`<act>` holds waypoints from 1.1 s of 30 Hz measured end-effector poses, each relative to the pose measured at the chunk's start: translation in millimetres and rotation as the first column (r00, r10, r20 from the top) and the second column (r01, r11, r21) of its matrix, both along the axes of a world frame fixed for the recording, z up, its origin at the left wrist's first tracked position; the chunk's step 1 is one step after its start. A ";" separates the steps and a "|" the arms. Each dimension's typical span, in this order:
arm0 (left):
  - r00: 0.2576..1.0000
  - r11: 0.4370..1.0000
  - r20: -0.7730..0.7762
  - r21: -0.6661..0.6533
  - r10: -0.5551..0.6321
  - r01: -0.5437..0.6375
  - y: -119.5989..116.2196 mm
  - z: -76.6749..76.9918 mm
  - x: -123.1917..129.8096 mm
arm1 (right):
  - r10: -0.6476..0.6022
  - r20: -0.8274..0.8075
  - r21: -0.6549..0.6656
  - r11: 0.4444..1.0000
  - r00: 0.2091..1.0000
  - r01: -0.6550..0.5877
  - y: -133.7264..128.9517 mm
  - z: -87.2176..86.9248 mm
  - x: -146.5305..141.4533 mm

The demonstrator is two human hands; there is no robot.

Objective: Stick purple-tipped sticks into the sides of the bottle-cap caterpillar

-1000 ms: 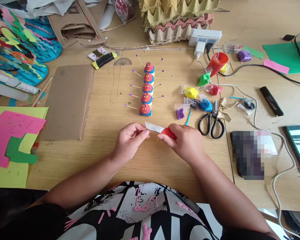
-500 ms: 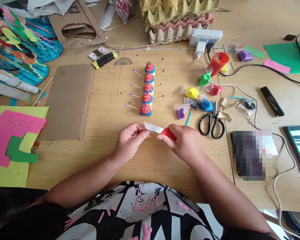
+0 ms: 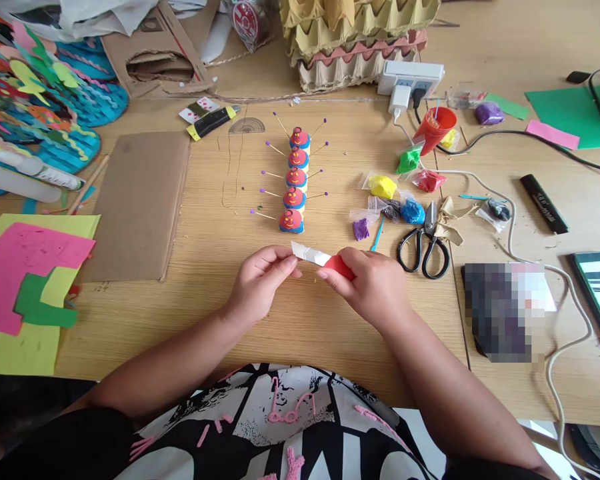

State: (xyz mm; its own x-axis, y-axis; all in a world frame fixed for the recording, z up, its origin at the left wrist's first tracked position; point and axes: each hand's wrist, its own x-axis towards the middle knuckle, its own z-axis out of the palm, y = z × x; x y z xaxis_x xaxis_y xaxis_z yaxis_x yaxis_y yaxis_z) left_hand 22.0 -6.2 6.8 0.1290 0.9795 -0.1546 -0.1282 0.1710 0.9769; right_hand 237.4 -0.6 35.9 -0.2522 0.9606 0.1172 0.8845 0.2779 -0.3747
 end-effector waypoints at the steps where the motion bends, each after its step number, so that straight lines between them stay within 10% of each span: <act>1: 1.000 1.000 0.004 -0.002 -0.007 0.007 0.1 -0.5 -0.1 | 0.017 0.005 0.013 1.000 1.000 -0.018 -1.2 -0.2 -1.6; 13: 0.998 0.997 -0.043 0.053 -0.049 0.051 -1.6 4.6 -1.9 | -0.154 0.053 0.016 0.988 0.987 0.154 4.6 -2.9 5.2; 20: 1.000 1.000 0.022 0.001 -0.012 0.012 0.6 -3.9 -1.0 | 0.039 0.026 0.010 0.999 0.999 -0.040 -3.0 -3.0 -4.7; 29: 0.996 0.995 -0.045 0.056 -0.076 0.078 0.1 4.7 -2.0 | -0.183 0.069 0.072 0.981 0.981 0.178 6.7 -6.3 8.2; 33: 0.999 0.999 -0.025 0.015 -0.044 0.044 0.9 2.1 -1.2 | -0.080 0.041 0.070 0.995 0.996 0.077 1.8 -2.0 3.7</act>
State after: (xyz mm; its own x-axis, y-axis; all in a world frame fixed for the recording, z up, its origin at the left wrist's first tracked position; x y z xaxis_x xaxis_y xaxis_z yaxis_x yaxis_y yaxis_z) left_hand 20.8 -5.3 8.8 0.1682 0.9753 -0.1432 -0.0973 0.1610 0.9821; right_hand 241.0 1.3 33.9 -0.1828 0.9676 0.1742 0.9196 0.2310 -0.3177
